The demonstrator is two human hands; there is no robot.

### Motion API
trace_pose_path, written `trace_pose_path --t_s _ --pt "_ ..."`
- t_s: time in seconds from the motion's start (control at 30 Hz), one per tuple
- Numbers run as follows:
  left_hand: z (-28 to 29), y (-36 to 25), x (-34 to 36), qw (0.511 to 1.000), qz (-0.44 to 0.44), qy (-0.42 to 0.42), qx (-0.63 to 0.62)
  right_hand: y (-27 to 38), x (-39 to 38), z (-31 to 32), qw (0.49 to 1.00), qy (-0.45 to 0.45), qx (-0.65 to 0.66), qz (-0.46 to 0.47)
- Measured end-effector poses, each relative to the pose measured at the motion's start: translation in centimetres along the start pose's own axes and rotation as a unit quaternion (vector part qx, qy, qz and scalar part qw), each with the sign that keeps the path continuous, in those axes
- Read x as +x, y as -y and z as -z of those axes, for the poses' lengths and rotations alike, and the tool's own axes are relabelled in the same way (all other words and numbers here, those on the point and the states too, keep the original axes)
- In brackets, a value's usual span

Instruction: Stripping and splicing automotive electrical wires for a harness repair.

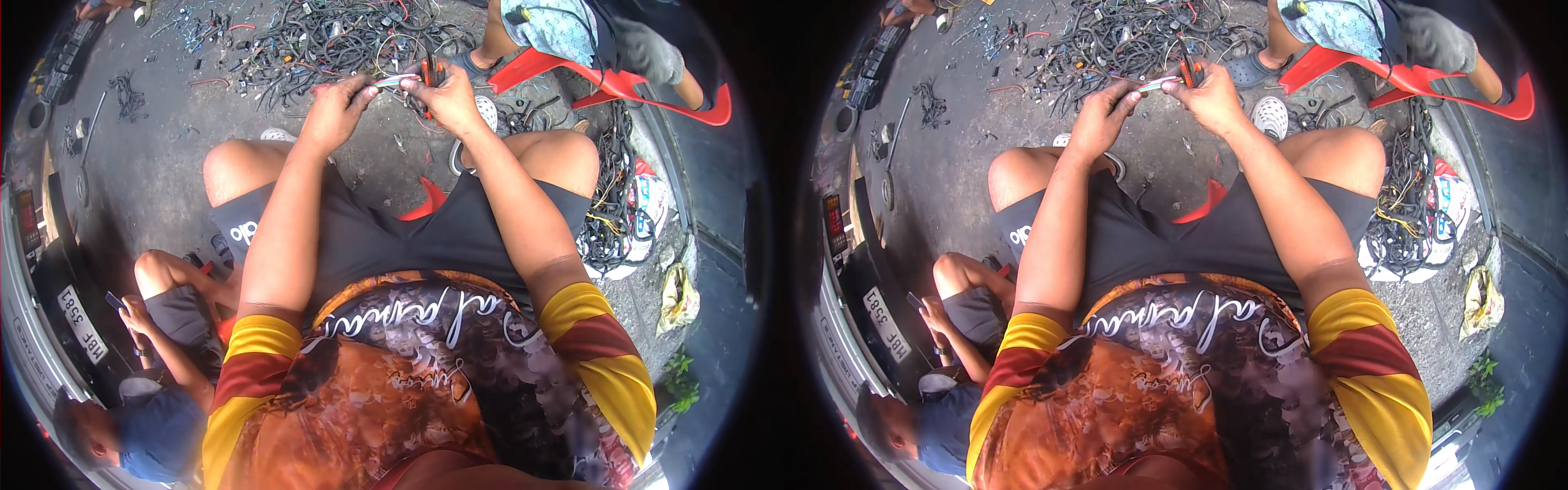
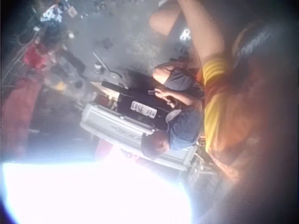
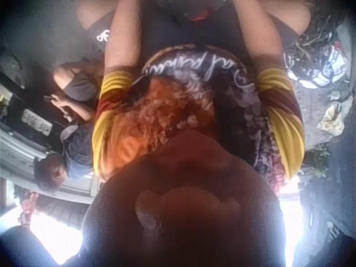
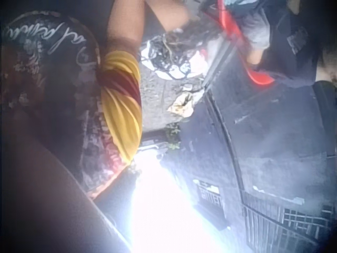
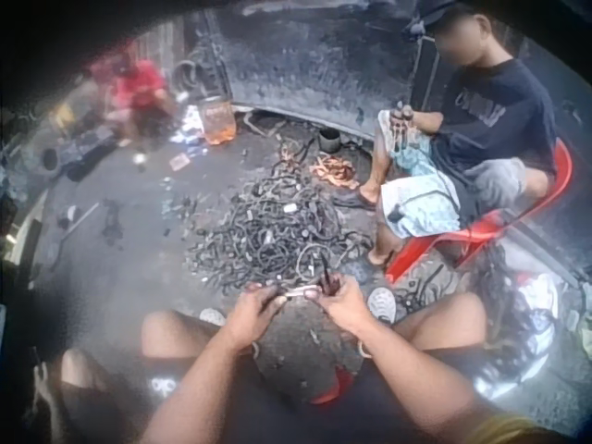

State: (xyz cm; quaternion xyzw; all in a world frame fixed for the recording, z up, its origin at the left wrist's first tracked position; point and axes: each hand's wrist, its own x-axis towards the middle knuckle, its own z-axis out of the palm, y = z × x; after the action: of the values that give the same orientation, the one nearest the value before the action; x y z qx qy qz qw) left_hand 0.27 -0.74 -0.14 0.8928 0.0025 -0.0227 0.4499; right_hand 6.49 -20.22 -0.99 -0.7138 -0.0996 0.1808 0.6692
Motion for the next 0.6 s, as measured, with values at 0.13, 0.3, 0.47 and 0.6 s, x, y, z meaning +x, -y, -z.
trace_pose_path --t_s 0.13,0.3,0.47,0.6 --pt "0.0 -0.7 -0.2 0.997 0.004 0.005 -0.081 1.4 -0.3 0.1 1.0 -0.001 0.012 0.011" --pt "-0.3 -1.7 -0.6 0.955 0.004 -0.012 -0.295 3.7 -1.4 -0.3 0.991 0.002 0.127 0.033" --pt "-0.5 -2.6 -0.9 0.935 -0.019 -0.029 -0.353 5.5 -2.4 -0.4 0.992 0.009 0.106 0.061" --pt "-0.7 -3.2 -0.7 0.925 -0.03 -0.044 -0.377 6.2 -2.4 -0.2 0.993 -0.01 0.097 0.06"
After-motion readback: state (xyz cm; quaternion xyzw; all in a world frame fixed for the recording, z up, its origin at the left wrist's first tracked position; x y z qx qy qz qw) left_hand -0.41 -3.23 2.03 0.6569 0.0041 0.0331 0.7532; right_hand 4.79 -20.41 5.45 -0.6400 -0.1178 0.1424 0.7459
